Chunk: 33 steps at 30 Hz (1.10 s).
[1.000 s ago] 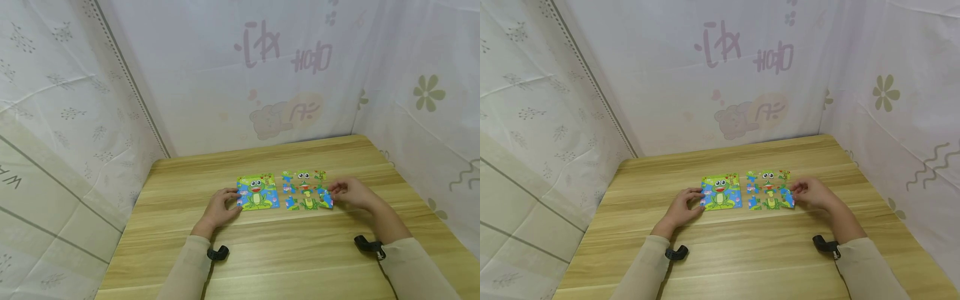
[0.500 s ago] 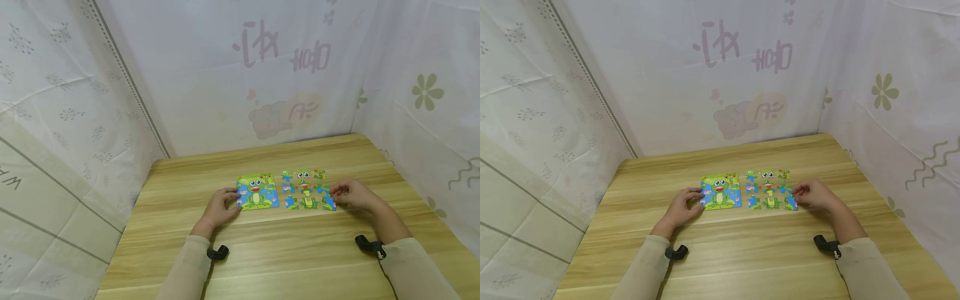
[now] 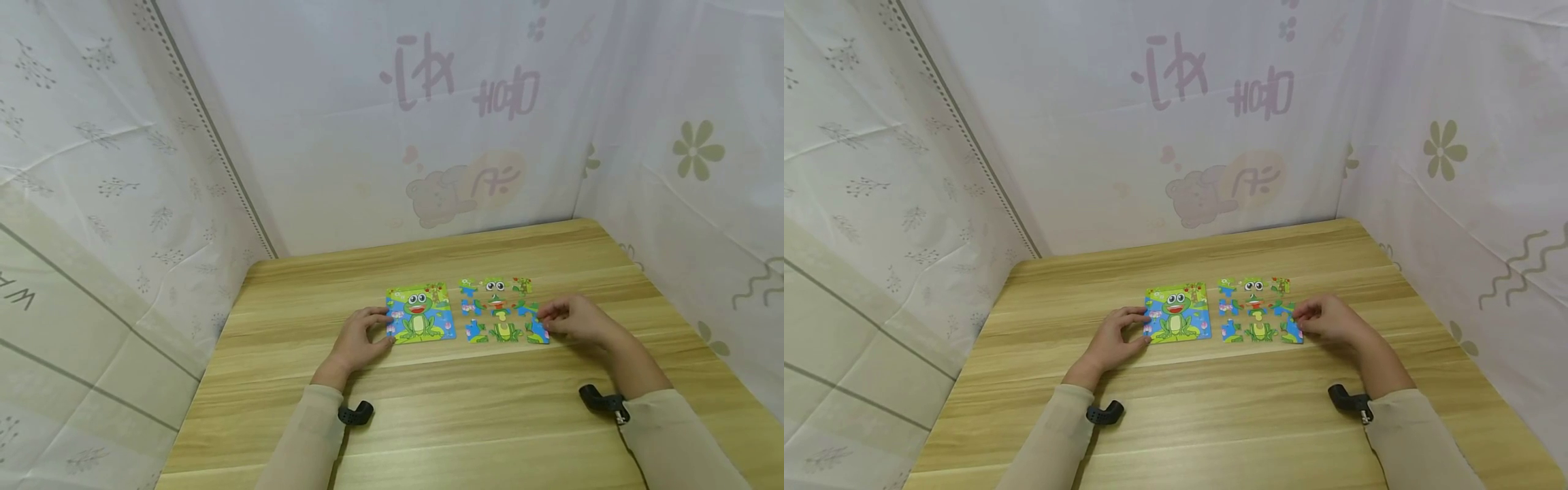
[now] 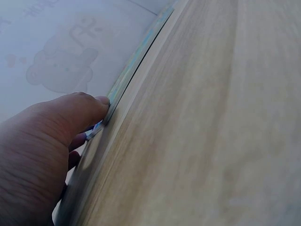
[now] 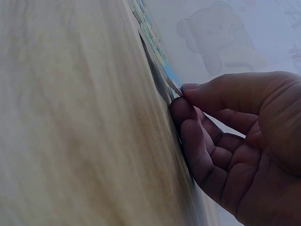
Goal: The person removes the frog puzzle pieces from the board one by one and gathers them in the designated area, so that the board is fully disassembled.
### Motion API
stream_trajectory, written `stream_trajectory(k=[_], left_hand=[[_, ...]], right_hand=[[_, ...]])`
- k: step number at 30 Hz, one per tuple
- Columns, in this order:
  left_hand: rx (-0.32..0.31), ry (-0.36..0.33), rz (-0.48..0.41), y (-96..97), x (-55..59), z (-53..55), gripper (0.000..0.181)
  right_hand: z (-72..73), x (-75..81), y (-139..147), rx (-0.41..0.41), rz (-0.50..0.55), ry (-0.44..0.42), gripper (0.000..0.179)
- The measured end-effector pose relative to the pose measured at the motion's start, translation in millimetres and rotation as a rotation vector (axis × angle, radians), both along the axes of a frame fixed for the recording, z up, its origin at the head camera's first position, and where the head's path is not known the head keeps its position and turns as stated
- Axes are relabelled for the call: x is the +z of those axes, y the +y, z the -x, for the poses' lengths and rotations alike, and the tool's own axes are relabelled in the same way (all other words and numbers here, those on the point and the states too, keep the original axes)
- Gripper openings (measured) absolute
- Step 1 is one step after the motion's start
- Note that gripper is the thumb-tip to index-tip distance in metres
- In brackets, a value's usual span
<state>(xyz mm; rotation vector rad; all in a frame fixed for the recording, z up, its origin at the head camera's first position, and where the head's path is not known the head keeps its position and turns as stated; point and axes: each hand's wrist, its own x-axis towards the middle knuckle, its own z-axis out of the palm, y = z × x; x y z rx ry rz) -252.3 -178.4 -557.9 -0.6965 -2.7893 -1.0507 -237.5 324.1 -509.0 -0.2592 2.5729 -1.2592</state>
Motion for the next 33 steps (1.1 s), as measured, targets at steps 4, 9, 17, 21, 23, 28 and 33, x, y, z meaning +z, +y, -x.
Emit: stream_trajectory(k=[4, 9, 17, 21, 23, 28, 33], left_hand=[[0.0, 0.0, 0.001, -0.1, 0.6, -0.1, 0.038], [0.001, 0.0, 0.001, -0.2, 0.6, -0.2, 0.038], [0.011, -0.01, 0.008, -0.7, -0.6, 0.1, 0.038], [0.015, -0.01, 0.013, -1.2, -1.9, 0.8, 0.038], [0.015, -0.006, 0.008, -1.2, -2.4, 0.8, 0.038], [0.015, -0.004, -0.002, -0.1, -2.5, 1.0, 0.038], [0.008, -0.003, -0.012, 1.3, -2.3, 1.3, 0.037]], right_hand=[[0.8, -1.3, 0.8, -0.003, -0.022, 0.0, 0.016], [0.7, -1.4, 0.9, 0.002, -0.019, -0.009, 0.016], [0.9, -1.0, 0.3, 0.016, -0.021, -0.005, 0.018], [1.3, -0.8, -0.1, 0.02, -0.012, -0.008, 0.018], [1.2, -0.4, -0.3, 0.018, -0.008, -0.012, 0.018], [0.7, 2.1, 0.2, 0.007, -0.01, -0.011, 0.019], [0.3, 4.9, 0.0, -0.009, -0.041, 0.018, 0.021]])
